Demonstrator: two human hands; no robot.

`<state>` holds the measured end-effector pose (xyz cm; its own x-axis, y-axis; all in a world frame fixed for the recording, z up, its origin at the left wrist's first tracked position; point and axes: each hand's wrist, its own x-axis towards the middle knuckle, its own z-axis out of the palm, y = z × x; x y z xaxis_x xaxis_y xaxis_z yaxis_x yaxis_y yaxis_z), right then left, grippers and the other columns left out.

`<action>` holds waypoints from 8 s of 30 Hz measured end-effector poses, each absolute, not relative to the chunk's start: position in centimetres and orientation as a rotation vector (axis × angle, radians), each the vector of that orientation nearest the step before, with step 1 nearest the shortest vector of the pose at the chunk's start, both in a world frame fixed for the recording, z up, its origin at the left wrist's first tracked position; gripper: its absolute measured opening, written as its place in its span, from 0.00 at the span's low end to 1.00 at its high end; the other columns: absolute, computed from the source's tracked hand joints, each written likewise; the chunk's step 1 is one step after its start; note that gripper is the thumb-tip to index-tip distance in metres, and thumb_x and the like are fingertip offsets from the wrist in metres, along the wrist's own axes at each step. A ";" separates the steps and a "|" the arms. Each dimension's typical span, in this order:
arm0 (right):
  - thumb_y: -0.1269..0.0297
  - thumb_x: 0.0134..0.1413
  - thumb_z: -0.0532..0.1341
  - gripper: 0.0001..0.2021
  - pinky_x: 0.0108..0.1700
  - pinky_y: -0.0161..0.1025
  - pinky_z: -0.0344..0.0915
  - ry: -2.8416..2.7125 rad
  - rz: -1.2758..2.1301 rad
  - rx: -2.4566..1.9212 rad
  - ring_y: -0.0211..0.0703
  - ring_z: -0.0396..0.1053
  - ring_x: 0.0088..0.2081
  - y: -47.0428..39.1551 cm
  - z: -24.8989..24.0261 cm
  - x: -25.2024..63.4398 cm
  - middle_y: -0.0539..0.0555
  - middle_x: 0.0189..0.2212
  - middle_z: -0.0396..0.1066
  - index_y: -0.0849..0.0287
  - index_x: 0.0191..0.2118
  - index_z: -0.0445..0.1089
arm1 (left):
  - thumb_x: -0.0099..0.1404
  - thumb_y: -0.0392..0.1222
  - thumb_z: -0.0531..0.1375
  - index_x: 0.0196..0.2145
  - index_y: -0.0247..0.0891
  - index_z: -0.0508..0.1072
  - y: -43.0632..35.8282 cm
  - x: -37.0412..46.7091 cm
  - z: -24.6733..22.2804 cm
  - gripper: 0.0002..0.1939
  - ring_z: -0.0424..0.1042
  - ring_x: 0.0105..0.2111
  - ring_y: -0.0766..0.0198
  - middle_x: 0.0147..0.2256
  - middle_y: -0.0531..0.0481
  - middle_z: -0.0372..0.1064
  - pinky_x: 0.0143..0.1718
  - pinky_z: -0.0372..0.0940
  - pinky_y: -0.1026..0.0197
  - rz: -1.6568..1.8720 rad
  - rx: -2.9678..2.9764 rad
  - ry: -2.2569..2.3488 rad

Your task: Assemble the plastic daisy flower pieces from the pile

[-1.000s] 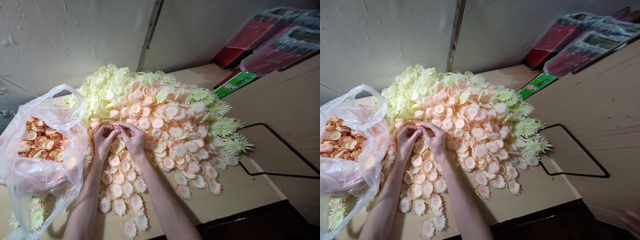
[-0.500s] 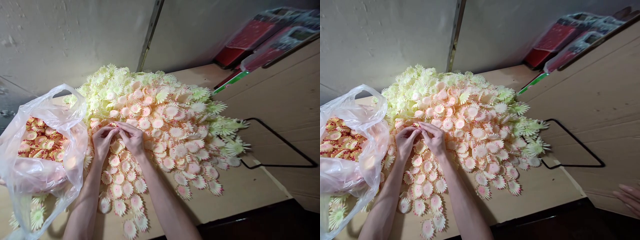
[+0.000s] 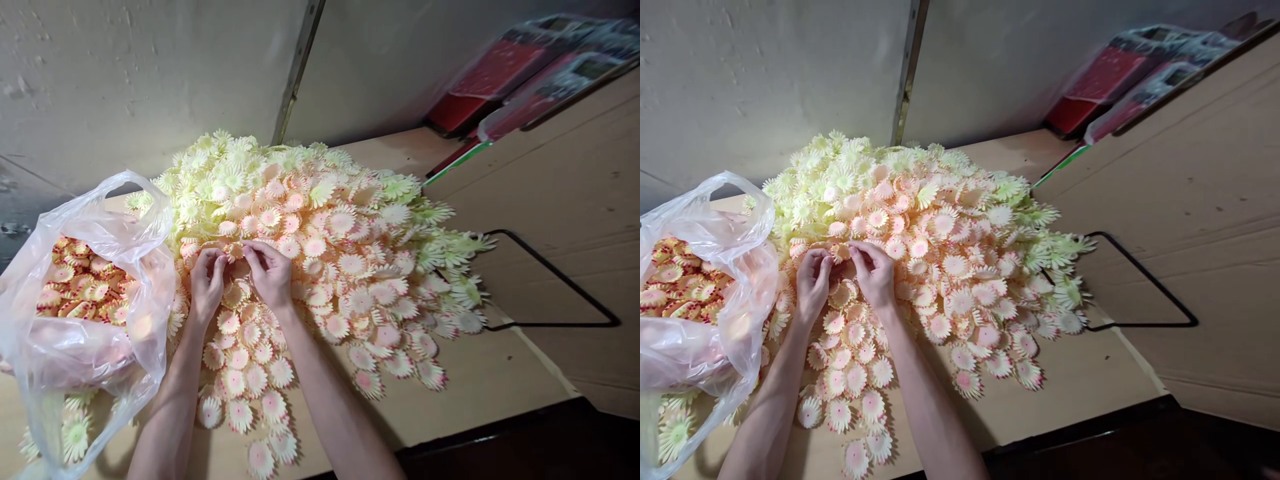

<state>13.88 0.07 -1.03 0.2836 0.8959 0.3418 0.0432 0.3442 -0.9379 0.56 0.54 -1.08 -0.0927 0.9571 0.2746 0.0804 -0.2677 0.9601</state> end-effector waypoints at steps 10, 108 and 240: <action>0.68 0.57 0.63 0.07 0.50 0.46 0.75 -1.320 0.528 -1.084 0.48 0.76 0.46 0.0 -1.0 14.3 0.58 0.42 0.79 0.56 0.39 0.79 | 0.66 0.61 0.64 0.35 0.40 0.70 -0.1 0.8 -0.2 0.20 0.63 0.28 0.67 0.30 0.53 0.65 0.30 0.61 0.65 1.305 1.388 1.024; 0.54 0.58 0.69 0.15 0.58 0.49 0.74 -0.979 1.141 -0.775 0.49 0.78 0.55 -0.6 0.1 13.2 0.56 0.51 0.81 0.51 0.30 0.63 | 0.49 0.56 0.76 0.28 0.37 0.71 0.0 1.1 -0.2 0.24 0.69 0.25 0.73 0.26 0.56 0.70 0.33 0.73 0.67 1.435 0.787 0.877; 0.60 0.47 0.73 0.11 0.23 0.35 0.68 -1.029 1.211 -0.976 0.34 0.67 0.21 -0.3 -0.3 15.1 0.51 0.32 0.79 0.57 0.36 0.76 | 0.58 0.49 0.73 0.41 0.38 0.78 0.1 0.6 -0.6 0.17 0.74 0.33 0.67 0.36 0.49 0.77 0.36 0.69 0.65 1.469 1.179 1.056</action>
